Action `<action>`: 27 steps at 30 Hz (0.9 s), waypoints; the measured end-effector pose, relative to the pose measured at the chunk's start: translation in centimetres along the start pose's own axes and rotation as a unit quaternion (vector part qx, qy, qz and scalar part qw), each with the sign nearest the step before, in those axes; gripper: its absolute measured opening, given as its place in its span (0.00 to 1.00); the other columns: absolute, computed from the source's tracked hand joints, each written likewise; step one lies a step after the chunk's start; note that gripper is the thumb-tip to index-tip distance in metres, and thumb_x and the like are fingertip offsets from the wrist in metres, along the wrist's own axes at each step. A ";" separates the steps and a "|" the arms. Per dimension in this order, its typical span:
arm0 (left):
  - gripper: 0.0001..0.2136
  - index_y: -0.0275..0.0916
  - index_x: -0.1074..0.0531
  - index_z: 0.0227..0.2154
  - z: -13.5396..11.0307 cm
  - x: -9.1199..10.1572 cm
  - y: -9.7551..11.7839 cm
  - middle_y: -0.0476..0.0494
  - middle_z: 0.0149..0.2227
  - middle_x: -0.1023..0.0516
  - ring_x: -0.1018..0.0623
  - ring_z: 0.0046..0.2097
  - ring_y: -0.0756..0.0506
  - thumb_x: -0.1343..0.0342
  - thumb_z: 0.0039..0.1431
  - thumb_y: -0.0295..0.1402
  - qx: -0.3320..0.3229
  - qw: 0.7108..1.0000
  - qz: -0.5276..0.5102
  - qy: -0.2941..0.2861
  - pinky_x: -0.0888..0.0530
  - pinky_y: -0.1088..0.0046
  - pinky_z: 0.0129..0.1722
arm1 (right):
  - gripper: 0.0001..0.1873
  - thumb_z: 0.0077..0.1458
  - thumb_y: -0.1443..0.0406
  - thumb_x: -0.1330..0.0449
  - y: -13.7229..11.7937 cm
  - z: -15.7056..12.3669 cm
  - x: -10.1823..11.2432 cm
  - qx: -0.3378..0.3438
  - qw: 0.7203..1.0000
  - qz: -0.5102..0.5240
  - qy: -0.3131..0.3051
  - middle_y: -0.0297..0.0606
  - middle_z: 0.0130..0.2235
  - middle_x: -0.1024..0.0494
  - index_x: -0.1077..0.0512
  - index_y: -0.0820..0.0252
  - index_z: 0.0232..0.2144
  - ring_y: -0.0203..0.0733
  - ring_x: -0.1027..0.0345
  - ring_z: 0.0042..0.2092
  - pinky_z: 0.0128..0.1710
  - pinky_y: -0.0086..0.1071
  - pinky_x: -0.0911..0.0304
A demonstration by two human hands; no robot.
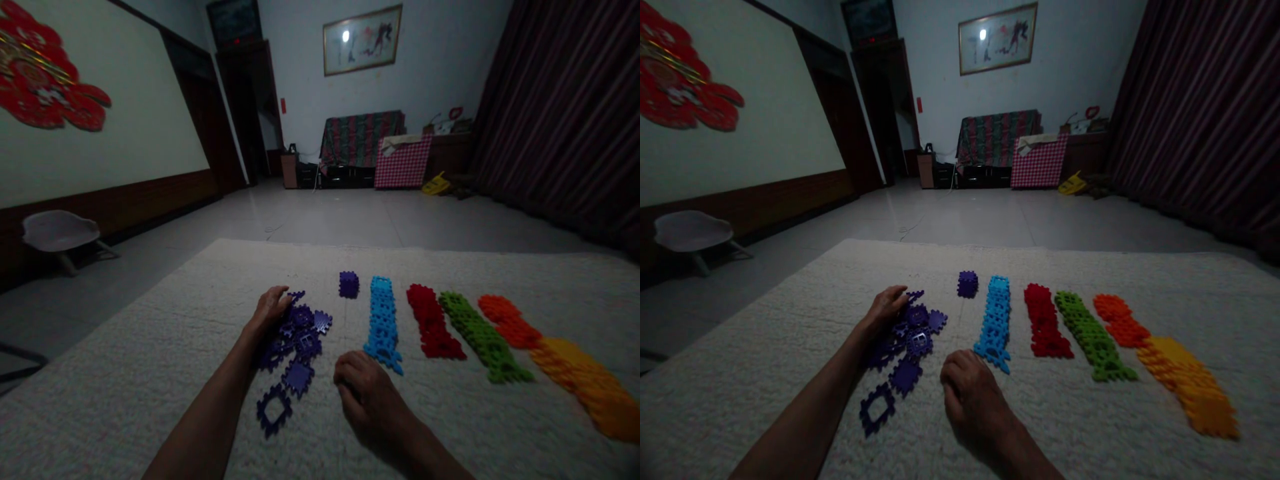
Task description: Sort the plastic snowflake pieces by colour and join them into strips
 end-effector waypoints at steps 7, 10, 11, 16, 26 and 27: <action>0.19 0.39 0.25 0.49 0.7 -1.2 0.9 0.39 0.49 0.20 0.23 0.51 0.42 0.41 0.53 0.29 -0.018 0.999 0.036 -0.002 0.30 0.66 0.55 | 0.10 0.52 0.77 0.47 0.1 0.1 -0.1 -0.006 1.000 -0.009 -0.007 0.37 0.38 0.29 0.34 0.57 0.32 0.42 0.37 0.42 0.43 0.38 0.41; 0.21 0.40 0.24 0.49 0.8 -1.1 1.2 0.42 0.45 0.19 0.21 0.46 0.44 0.42 0.50 0.24 -0.019 0.999 0.030 -0.006 0.28 0.69 0.52 | 0.11 0.52 0.77 0.47 0.0 0.1 -0.1 -0.008 1.000 -0.009 -0.012 0.37 0.38 0.29 0.34 0.57 0.32 0.42 0.37 0.41 0.43 0.38 0.41; 0.21 0.39 0.24 0.49 0.8 -1.0 1.2 0.42 0.43 0.18 0.21 0.45 0.44 0.42 0.50 0.23 -0.019 1.000 0.022 -0.007 0.27 0.69 0.50 | 0.11 0.52 0.77 0.47 0.0 0.1 0.0 -0.008 1.000 -0.008 -0.014 0.37 0.38 0.29 0.34 0.57 0.32 0.42 0.37 0.41 0.43 0.38 0.41; 0.21 0.39 0.22 0.47 1.0 -0.4 1.2 0.46 0.36 0.20 0.22 0.37 0.48 0.46 0.49 0.22 -0.029 0.998 -0.053 0.008 0.25 0.73 0.44 | 0.11 0.52 0.77 0.48 -0.1 0.2 0.1 -0.003 1.000 0.000 -0.010 0.38 0.37 0.29 0.35 0.57 0.31 0.42 0.36 0.41 0.42 0.38 0.40; 0.15 0.39 0.20 0.40 1.2 0.4 2.3 0.45 0.38 0.19 0.21 0.38 0.48 0.48 0.53 0.24 -0.076 0.990 -0.099 0.060 0.25 0.73 0.44 | 0.10 0.52 0.76 0.47 -0.1 0.2 0.0 -0.003 1.000 0.001 -0.008 0.38 0.38 0.28 0.34 0.57 0.32 0.43 0.36 0.41 0.42 0.38 0.39; 0.14 0.39 0.20 0.40 1.2 0.3 2.4 0.44 0.38 0.19 0.21 0.39 0.48 0.48 0.54 0.23 -0.074 0.992 -0.082 0.053 0.25 0.72 0.45 | 0.10 0.52 0.77 0.47 -0.1 0.2 0.0 -0.005 1.000 0.002 -0.010 0.38 0.38 0.28 0.34 0.57 0.32 0.43 0.36 0.42 0.43 0.38 0.39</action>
Point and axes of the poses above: each hand's wrist, its own z-axis towards the middle knuckle, its own x-axis out of the back of the hand, y = z × x, the point moved 4 cm from there along z, towards the middle knuckle
